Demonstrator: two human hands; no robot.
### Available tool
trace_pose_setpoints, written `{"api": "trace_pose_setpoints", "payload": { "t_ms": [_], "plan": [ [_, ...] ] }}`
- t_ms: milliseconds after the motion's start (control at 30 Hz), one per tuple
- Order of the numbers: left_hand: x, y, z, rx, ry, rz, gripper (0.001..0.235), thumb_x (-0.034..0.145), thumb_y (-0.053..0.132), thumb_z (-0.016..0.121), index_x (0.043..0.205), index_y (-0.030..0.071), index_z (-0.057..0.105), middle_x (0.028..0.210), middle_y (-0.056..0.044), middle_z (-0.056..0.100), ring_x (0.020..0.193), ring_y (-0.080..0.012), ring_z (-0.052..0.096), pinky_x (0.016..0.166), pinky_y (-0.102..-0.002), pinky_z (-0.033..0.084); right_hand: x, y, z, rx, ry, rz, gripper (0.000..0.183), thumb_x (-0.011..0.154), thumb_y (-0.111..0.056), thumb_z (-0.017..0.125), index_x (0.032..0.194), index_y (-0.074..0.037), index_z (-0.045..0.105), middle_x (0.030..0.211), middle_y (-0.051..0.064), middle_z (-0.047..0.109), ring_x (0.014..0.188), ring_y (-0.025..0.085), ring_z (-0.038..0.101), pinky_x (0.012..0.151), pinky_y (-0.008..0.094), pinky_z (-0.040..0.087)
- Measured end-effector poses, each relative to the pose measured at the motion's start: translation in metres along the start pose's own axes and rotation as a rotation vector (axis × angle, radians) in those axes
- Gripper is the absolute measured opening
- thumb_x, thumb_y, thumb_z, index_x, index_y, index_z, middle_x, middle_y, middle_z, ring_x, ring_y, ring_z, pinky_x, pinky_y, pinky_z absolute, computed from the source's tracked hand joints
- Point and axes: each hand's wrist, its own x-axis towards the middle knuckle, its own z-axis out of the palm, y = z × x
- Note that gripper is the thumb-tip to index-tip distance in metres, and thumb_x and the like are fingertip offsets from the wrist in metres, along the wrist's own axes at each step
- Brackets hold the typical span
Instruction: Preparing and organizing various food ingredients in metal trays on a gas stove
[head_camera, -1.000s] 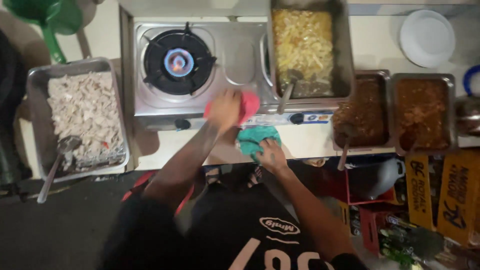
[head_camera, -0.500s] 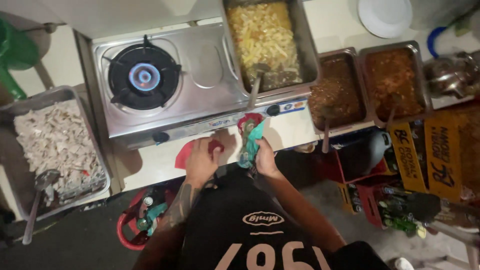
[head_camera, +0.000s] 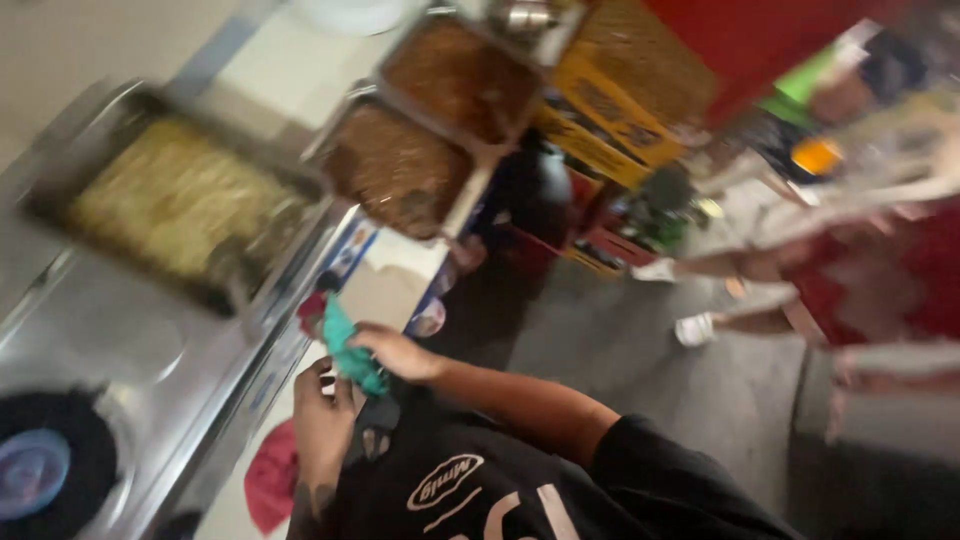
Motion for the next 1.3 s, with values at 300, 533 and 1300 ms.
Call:
{"api": "trace_pose_setpoints", "payload": {
  "t_ms": [300, 533, 1300],
  "plan": [
    [0.031, 0.010, 0.012, 0.181, -0.222, 0.350, 0.031, 0.083, 0.010, 0.056, 0.112, 0.001, 0.061, 0.111, -0.023, 0.062, 0.108, -0.0412, 0.056, 0.093, -0.047, 0.044, -0.037, -0.047, -0.020, 0.221, 0.029, -0.005, 0.024, 0.096, -0.030, 0.066, 0.104, -0.008, 0.064, 0.099, 0.002, 0.065, 0.092, 0.012, 0.061, 0.081, 0.030, 0.048],
    [0.038, 0.003, 0.007, 0.300, -0.187, 0.427, 0.042, 0.084, 0.019, 0.060, 0.123, 0.007, 0.067, 0.130, -0.017, 0.063, 0.120, -0.0393, 0.060, 0.096, -0.050, 0.047, -0.028, -0.040, -0.025, 0.178, 0.023, 0.045, 0.032, 0.091, -0.032, 0.065, 0.113, -0.009, 0.067, 0.100, 0.001, 0.069, 0.089, 0.012, 0.061, 0.082, 0.027, 0.047],
    [-0.010, -0.005, -0.020, 0.400, 0.083, 0.313, 0.022, 0.091, 0.037, 0.066, 0.112, 0.029, 0.071, 0.102, 0.004, 0.070, 0.083, -0.0269, 0.075, 0.068, -0.045, 0.061, -0.030, -0.050, -0.005, -0.545, -0.001, 0.076, 0.039, 0.089, -0.048, 0.066, 0.114, -0.018, 0.065, 0.116, 0.017, 0.070, 0.119, 0.037, 0.065, 0.101, 0.049, 0.049]
  ]
}}
